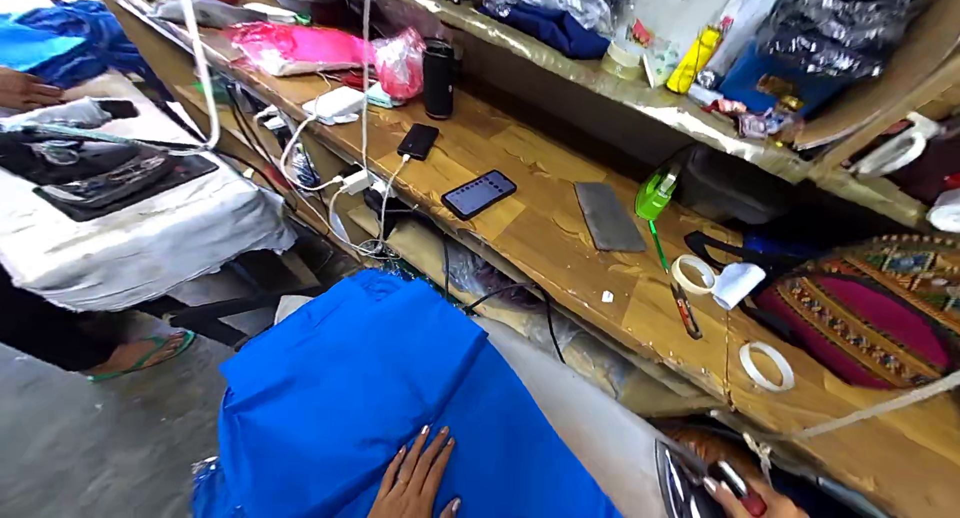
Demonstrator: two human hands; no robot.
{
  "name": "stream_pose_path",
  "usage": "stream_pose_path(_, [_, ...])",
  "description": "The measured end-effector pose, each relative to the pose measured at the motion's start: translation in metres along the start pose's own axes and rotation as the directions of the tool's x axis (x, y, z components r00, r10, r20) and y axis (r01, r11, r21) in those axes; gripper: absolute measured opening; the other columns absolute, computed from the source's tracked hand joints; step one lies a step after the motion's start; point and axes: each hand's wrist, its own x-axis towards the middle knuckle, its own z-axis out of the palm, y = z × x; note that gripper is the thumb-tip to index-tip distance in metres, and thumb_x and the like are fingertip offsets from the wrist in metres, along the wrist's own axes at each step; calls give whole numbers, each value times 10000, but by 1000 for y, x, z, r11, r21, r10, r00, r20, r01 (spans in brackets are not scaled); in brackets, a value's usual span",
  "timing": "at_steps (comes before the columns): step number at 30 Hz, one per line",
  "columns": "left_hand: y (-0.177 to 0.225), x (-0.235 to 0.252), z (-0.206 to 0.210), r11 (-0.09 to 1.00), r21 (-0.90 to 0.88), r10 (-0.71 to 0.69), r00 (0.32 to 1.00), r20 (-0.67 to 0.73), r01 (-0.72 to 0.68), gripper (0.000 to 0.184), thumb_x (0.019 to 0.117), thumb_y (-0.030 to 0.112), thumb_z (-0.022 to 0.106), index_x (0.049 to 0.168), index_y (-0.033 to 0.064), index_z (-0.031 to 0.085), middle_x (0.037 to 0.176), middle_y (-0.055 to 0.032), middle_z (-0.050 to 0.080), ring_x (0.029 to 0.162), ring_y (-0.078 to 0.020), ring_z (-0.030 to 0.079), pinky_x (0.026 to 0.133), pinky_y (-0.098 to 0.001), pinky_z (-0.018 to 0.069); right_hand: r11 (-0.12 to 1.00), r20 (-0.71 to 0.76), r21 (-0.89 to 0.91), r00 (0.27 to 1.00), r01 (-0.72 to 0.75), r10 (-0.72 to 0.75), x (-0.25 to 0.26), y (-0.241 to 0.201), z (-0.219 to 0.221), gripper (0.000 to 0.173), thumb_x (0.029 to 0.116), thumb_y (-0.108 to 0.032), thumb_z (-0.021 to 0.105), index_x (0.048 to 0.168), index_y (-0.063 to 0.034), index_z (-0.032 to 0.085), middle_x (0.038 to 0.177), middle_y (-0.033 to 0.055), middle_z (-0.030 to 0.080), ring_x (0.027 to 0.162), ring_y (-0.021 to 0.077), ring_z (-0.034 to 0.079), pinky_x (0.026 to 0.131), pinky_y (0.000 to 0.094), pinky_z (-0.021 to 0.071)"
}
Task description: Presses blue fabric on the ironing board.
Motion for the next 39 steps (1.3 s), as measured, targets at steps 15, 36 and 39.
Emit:
stream_pose_path(15, [1, 5, 2, 988, 149, 52, 991, -119, -34, 809, 977, 640, 238, 1514, 89, 489, 1579, -123, 472, 1508, -390, 343, 1186, -629, 238, 994, 22, -49, 994, -101, 103, -6, -23, -12, 524, 944, -578, 690, 1063, -70, 729, 880, 196, 707, 874, 404, 685, 777, 660, 514])
stream_pose_path(36, [175, -100, 54, 992, 61, -85, 936, -342, 112, 688, 1045, 503, 285, 1498, 36, 506, 1567, -190, 468, 1491, -451, 354, 1172, -720, 218, 993, 126, 110, 990, 47, -61, -10, -17, -22, 645, 979, -663, 560, 1212, -79, 704, 1140, 215, 718, 1124, 401, 672, 924, 644, 501])
stream_pose_path(39, [202, -131, 85, 991, 112, -45, 972, -233, 73, 733, 1038, 555, 240, 1539, 70, 465, 1601, -128, 442, 1500, -385, 371, 1174, -700, 240, 992, 133, 104, 988, 66, -80, -10, -18, -24, 649, 985, -661, 550, 1238, -81, 696, 1170, 215, 712, 1151, 399, 663, 944, 642, 494])
